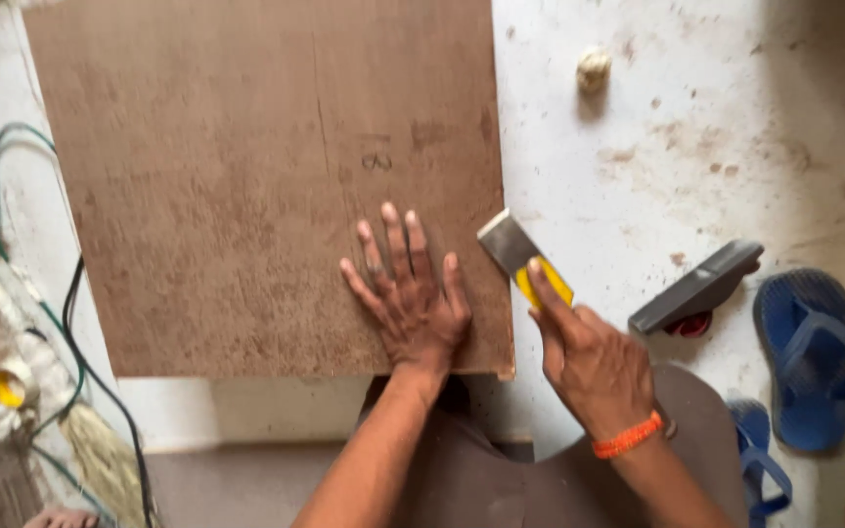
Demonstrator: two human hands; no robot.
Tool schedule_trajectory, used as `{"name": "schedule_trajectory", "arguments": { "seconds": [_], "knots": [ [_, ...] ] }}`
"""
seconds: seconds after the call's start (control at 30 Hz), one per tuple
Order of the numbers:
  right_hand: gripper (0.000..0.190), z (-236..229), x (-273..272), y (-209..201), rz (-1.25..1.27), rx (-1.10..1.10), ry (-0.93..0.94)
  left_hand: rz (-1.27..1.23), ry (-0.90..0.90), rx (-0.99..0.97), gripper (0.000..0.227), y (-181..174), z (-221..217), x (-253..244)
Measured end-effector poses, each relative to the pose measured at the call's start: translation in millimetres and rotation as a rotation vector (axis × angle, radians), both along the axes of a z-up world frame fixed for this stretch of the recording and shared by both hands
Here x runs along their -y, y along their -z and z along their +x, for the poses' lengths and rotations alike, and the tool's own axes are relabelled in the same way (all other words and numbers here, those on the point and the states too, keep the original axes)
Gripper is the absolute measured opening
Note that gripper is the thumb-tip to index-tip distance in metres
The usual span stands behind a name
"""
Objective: The recorder uses various tools to assemble and finish a wooden drawer unit.
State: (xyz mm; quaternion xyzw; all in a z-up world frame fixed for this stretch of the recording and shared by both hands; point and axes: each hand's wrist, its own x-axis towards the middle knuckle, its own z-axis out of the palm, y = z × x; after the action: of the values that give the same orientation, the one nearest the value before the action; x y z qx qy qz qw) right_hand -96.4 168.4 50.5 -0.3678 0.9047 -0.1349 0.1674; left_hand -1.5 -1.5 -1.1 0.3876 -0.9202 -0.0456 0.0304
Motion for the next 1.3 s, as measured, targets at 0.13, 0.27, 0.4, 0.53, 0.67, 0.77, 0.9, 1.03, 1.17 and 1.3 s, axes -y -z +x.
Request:
{"name": "schedule_trajectory", "arguments": {
  "seconds": [0.13, 0.27, 0.4, 0.53, 0.67, 0.77, 0.9, 1.03, 1.17, 1.3],
  "knots": [
    [0.066, 8.2, -10.7, 4.1, 0.223, 0.142, 0.010, -0.003, -0.005, -0.018, 0.064, 2.8, 1.9, 0.6],
    [0.067, -2.6, 14.3, -12.2, 0.032, 0.030, 0.032, 0.000, -0.011, -0.006, 0.064, 0.3, 1.6, -0.8],
    [0.066, 2.0, 0.8, -4.8, 0.080, 0.013, -0.005, -0.021, -0.012, -0.018, 0.064, 1.8, 2.6, 0.8],
    [0.068, -5.0, 9.2, -9.1, 0.154, 0.074, 0.010, 0.019, -0.005, -0.011, 0.065, -1.8, 3.3, -1.4],
    [0.067, -4.3, 6.6, -6.1, 0.125, 0.030, 0.005, -0.018, -0.012, -0.018, 0.064, 0.6, 0.5, 0.0],
    [0.068, -6.1, 1.4, 0.8, 0.295, 0.171, 0.016, -0.003, 0.011, -0.028, 0.065, 3.1, 3.3, 0.4],
    [0.066, -11.6, 9.7, -5.8, 0.073, 0.020, 0.003, -0.013, -0.015, -0.008, 0.063, -1.0, 0.2, -1.0],
    [0.067, -12.6, 16.4, -6.4, 0.206, 0.113, 0.012, -0.005, -0.003, -0.010, 0.064, -0.7, 0.5, 2.7],
    [0.067, -20.0, 25.4, -4.6, 0.045, 0.064, 0.000, 0.007, -0.017, -0.039, 0.064, 1.0, -0.1, 0.4],
    [0.066, -5.9, 12.0, -7.9, 0.135, 0.033, 0.000, -0.004, -0.022, -0.015, 0.064, -1.7, 1.2, 2.8]
  ]
}}
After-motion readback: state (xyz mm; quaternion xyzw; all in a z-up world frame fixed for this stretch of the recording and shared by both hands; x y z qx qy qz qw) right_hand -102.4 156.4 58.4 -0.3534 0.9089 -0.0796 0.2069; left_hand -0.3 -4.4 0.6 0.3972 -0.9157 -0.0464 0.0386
